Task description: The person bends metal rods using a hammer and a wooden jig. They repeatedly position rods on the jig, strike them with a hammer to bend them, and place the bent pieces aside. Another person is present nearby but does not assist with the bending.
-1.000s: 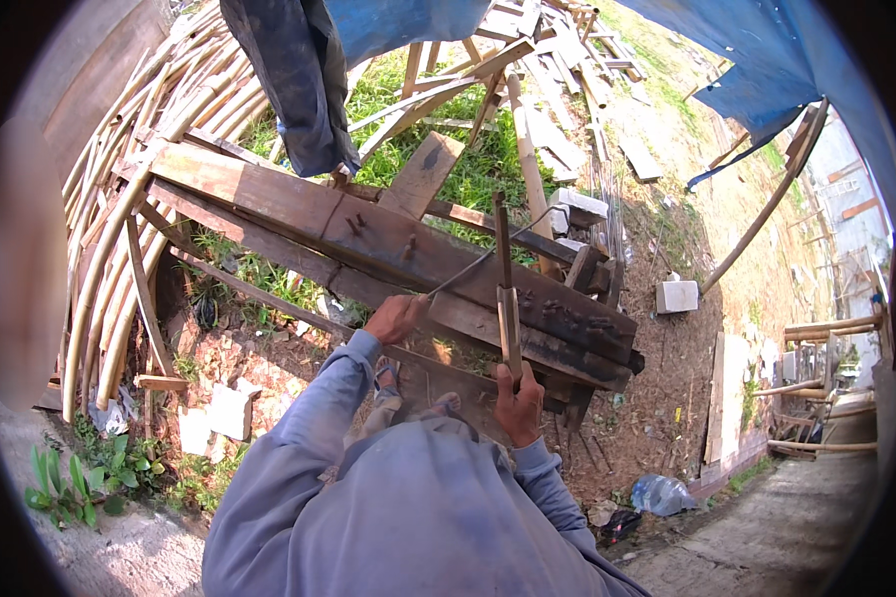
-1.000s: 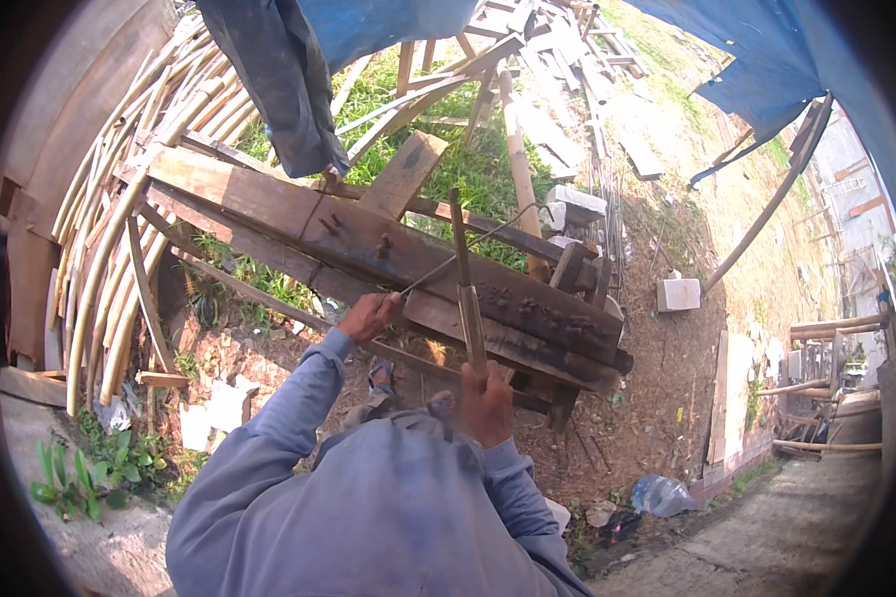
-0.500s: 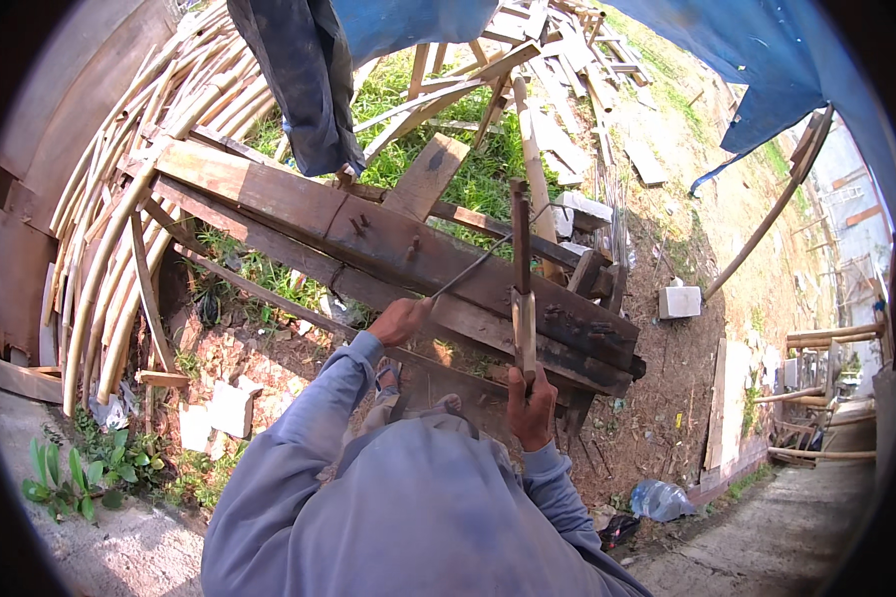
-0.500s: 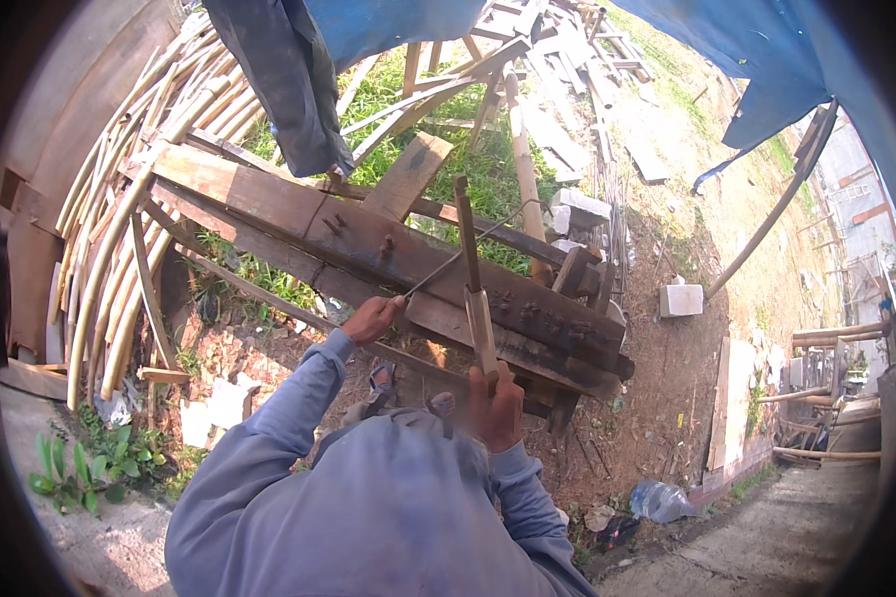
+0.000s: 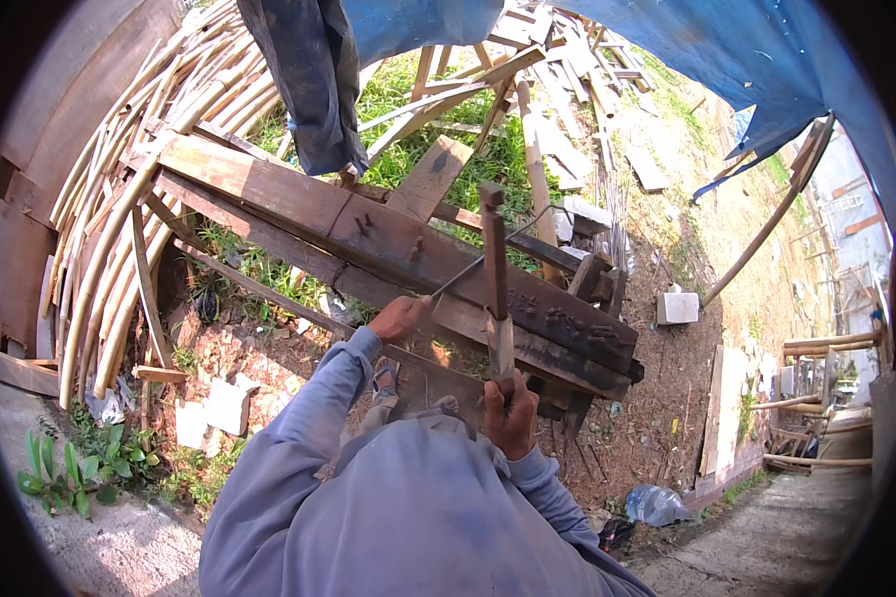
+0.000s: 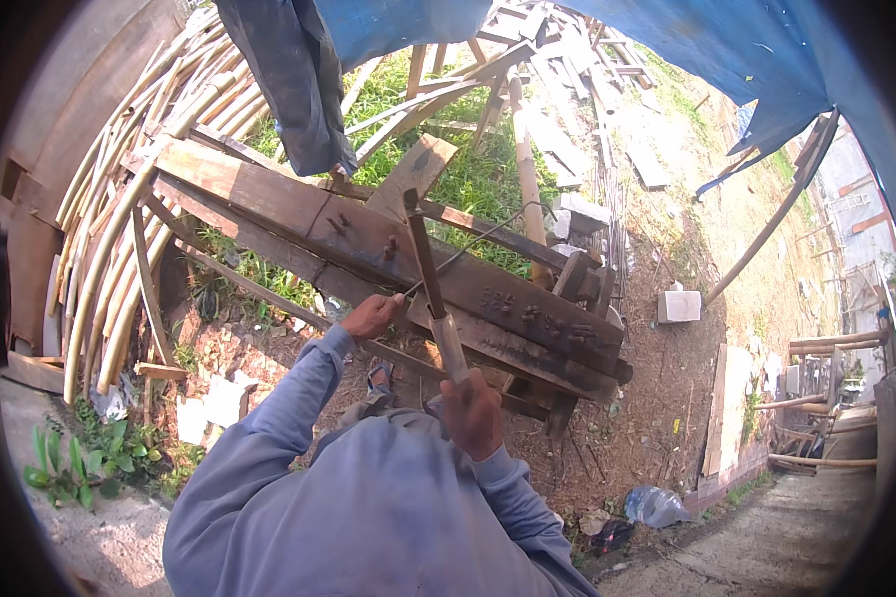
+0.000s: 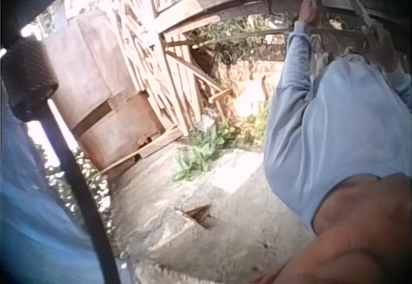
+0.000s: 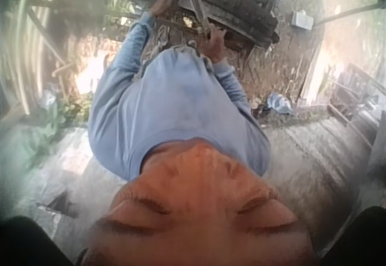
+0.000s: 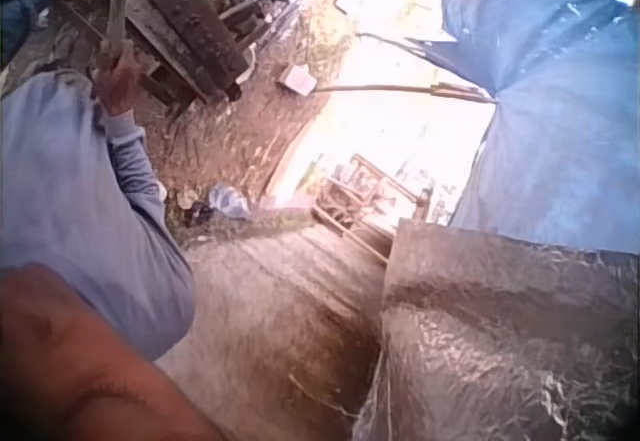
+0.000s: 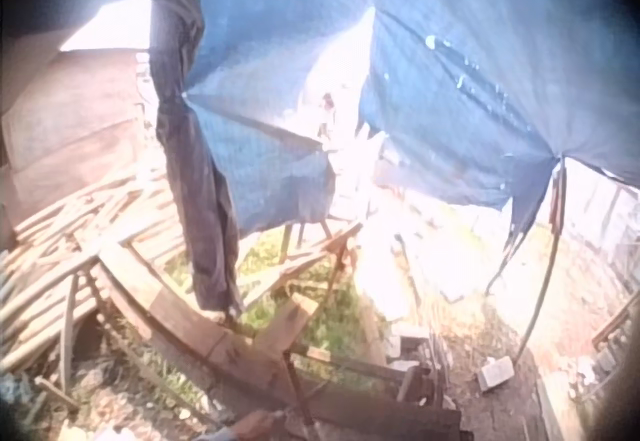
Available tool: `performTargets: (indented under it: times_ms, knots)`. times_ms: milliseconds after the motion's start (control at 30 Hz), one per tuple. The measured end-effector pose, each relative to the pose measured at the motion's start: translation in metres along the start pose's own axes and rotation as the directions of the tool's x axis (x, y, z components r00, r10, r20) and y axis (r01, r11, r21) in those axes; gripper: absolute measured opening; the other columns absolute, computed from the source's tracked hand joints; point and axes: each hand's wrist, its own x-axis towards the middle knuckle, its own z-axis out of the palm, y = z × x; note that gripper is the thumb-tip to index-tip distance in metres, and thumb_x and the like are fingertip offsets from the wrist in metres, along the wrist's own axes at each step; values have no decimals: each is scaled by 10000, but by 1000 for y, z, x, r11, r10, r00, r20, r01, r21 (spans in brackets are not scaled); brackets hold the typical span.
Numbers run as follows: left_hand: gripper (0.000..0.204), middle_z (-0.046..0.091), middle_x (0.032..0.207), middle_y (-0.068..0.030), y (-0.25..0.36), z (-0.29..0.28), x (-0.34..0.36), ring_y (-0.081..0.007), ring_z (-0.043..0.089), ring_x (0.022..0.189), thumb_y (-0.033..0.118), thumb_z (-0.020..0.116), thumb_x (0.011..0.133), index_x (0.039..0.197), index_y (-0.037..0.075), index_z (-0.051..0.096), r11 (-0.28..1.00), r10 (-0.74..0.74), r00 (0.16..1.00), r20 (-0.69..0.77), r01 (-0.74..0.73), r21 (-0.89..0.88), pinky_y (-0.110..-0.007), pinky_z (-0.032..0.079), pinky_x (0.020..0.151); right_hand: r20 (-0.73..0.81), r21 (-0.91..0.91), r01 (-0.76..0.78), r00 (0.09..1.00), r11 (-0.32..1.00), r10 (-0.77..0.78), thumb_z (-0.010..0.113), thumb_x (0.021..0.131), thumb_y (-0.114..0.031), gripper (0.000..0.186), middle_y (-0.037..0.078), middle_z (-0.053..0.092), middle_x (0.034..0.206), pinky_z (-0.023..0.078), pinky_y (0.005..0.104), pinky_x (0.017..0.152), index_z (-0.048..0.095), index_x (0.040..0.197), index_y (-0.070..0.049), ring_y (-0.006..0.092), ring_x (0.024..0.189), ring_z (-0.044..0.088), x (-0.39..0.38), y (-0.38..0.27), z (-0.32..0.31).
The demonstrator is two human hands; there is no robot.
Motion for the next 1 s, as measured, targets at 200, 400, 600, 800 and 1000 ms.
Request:
performTargets:
  times_ms: [200,400,600,800,1000]
  knots:
    - [605,354,580,-34,0,0,2,-158,352,570,516,354,1023,684,18,406,1000,12,1000,-9,-11,16,-391,313,535,-12,-321,-126,992,939,129,612,927,-395,412,229,636,784,473,496,646,582,880,13,439,769,622,5,64,13]
    - [624,337,565,-38,6,-5,-2,-157,340,553,518,369,1018,646,18,383,997,-58,998,-25,59,42,-395,301,522,-44,-145,-40,998,989,33,584,943,-508,566,153,481,539,410,384,500,476,740,10,282,487,522,13,17,1]
    - [641,367,546,-26,13,-1,-3,-149,376,537,526,380,1014,635,11,416,997,-68,997,-32,68,-22,-391,316,514,-250,-87,67,964,994,-86,584,945,-500,560,140,503,551,413,378,500,495,751,18,256,492,548,9,49,15]
    - [637,388,540,-14,-3,-5,-1,-144,379,522,522,382,1015,624,22,442,998,-59,998,-28,59,3,-382,322,502,-52,-319,-118,993,940,107,612,948,-387,429,166,539,587,414,385,519,554,825,20,311,539,581,8,50,15]
    - [643,383,549,8,13,-1,-13,-132,365,533,531,386,1013,605,35,416,974,-184,983,21,185,-128,-363,310,498,-278,-59,147,947,987,-158,581,969,-356,384,108,494,561,392,342,499,554,807,-9,195,491,511,1,59,22]
